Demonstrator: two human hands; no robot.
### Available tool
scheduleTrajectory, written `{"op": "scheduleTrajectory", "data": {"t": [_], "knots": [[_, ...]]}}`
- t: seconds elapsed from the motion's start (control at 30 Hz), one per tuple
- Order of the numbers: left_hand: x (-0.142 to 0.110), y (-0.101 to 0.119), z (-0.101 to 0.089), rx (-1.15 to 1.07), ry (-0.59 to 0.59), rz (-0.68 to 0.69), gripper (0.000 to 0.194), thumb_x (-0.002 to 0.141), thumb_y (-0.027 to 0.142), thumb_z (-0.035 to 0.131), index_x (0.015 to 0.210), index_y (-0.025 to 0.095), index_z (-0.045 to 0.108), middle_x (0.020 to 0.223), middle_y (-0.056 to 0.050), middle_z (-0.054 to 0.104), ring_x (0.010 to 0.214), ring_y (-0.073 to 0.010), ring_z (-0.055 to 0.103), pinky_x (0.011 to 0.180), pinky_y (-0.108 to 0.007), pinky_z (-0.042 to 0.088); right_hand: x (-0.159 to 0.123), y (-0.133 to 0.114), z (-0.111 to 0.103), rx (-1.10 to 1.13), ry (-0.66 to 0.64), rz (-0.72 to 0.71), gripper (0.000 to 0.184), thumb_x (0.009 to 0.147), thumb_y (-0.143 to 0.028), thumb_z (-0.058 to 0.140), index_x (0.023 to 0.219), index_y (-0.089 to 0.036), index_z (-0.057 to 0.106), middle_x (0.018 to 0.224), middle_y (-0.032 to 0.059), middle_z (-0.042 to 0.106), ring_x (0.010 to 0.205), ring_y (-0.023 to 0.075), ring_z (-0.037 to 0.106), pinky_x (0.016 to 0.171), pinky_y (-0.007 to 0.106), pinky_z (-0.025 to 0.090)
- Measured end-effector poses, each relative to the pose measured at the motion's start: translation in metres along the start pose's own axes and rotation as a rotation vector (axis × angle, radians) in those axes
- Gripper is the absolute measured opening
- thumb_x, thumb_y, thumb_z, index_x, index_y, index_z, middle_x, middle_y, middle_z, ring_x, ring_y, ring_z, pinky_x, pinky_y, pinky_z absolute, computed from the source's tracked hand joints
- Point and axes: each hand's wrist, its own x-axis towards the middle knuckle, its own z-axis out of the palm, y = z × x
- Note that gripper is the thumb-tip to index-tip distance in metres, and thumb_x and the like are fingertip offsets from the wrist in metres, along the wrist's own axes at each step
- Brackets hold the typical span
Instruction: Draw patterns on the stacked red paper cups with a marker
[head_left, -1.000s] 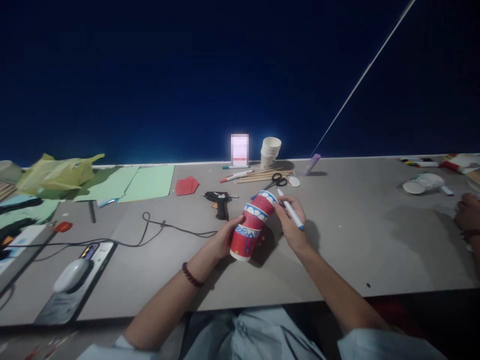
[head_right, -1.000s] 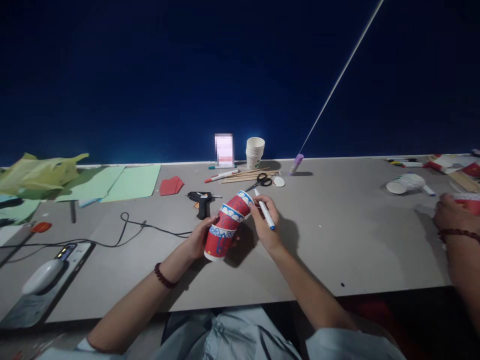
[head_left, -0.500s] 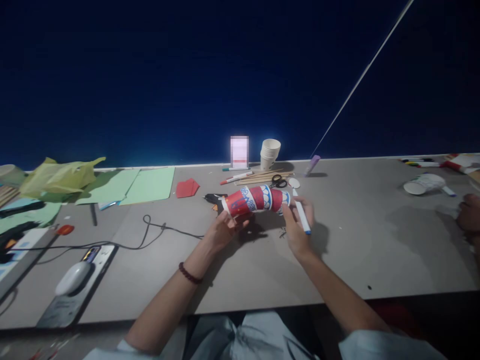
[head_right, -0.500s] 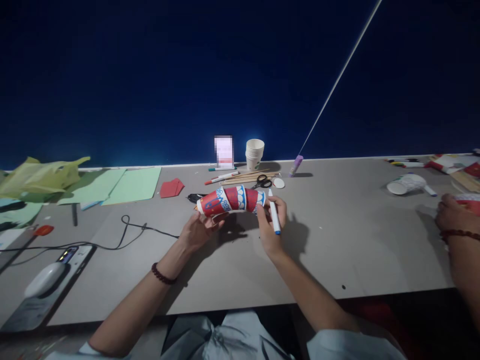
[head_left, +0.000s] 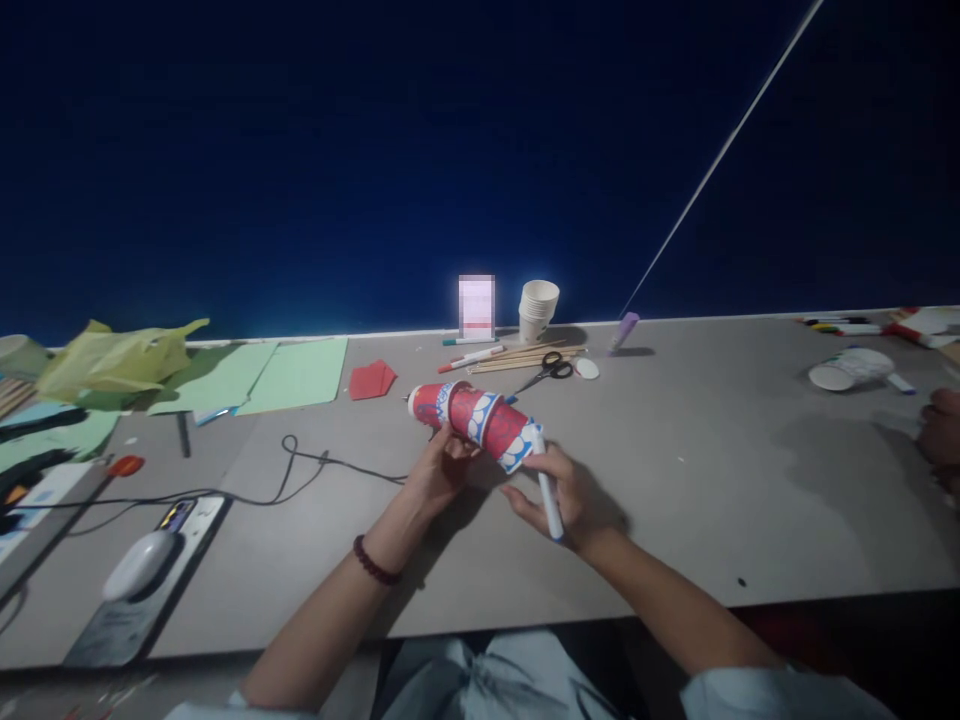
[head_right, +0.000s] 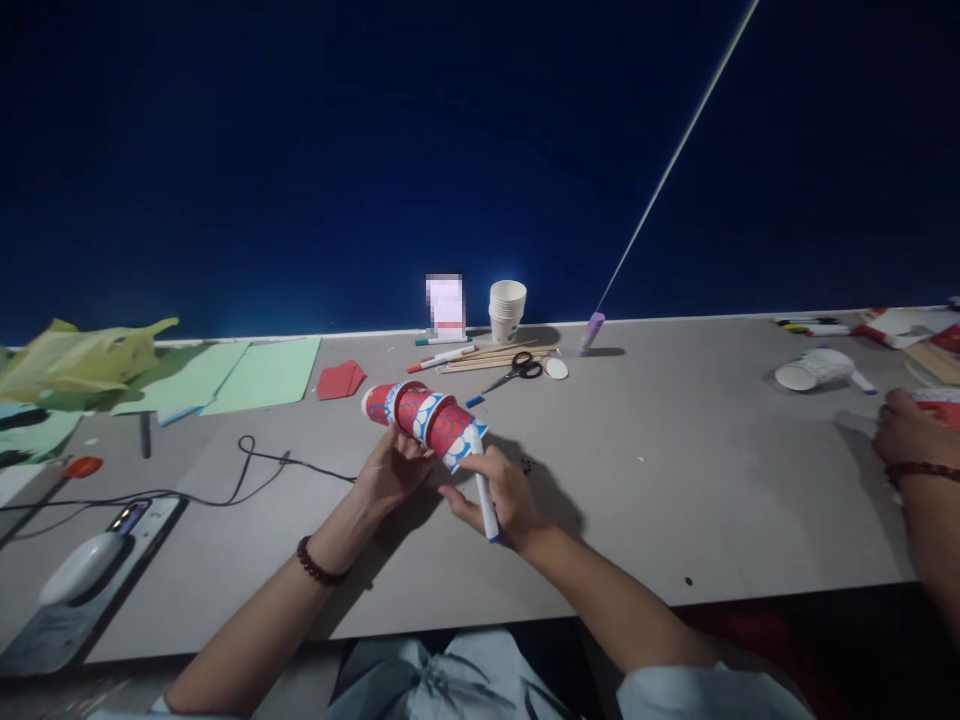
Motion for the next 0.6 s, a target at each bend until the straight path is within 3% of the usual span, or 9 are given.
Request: {"op": "scheduleTrajectory", "data": {"t": [0.1, 0.23, 0.4, 0.6], "knots": [[-0.004, 0.007, 0.006, -0.028, -0.027, 0.046, 0.044, 0.076, 0.042, 0.077, 0.111, 0.016, 0.070, 0.107, -0.011, 0.076, 0.100, -0.0258, 0.071, 0.092, -0.036, 0.052, -0.003, -0.001, -0.004, 0.089, -0.001, 0.004, 0.033, 0.086, -0.016, 0.063, 0.118, -0.025, 0.060, 0.083, 0.0046, 0.073, 0.067, 0.0206, 0.071, 0.060, 0.033, 0.059], [-0.007, 0.014, 0.007, -0.024, -0.006, -0.034, 0.051, 0.076, 0.041, 0.071, 0.116, 0.011, 0.068, 0.102, -0.013, 0.076, 0.093, -0.0291, 0.072, 0.091, -0.041, 0.053, -0.001, 0.000, -0.006, 0.207, 0.072, 0.180, 0.030, 0.089, -0.009, 0.054, 0.111, -0.026, 0.068, 0.083, 0.0045, 0.074, 0.074, 0.0203, 0.071, 0.067, 0.034, 0.058], [-0.007, 0.009, -0.001, 0.059, -0.007, -0.250, 0.041, 0.072, 0.038, 0.067, 0.096, 0.005, 0.072, 0.087, -0.017, 0.077, 0.077, -0.0299, 0.073, 0.076, -0.040, 0.056, 0.017, -0.002, -0.012, 0.325, 0.037, 0.314, 0.031, 0.097, -0.020, 0.047, 0.117, -0.025, 0.070, 0.084, 0.0055, 0.072, 0.078, 0.0207, 0.069, 0.070, 0.035, 0.058], [-0.012, -0.005, 0.003, 0.097, -0.076, -0.293, 0.040, 0.071, 0.038, 0.073, 0.095, 0.006, 0.074, 0.084, -0.014, 0.077, 0.075, -0.0280, 0.072, 0.076, -0.039, 0.055, 0.019, -0.005, -0.012, 0.394, -0.007, 0.446, 0.018, 0.095, -0.024, 0.056, 0.102, -0.026, 0.072, 0.096, 0.0063, 0.075, 0.093, 0.0221, 0.072, 0.083, 0.036, 0.059]]}}
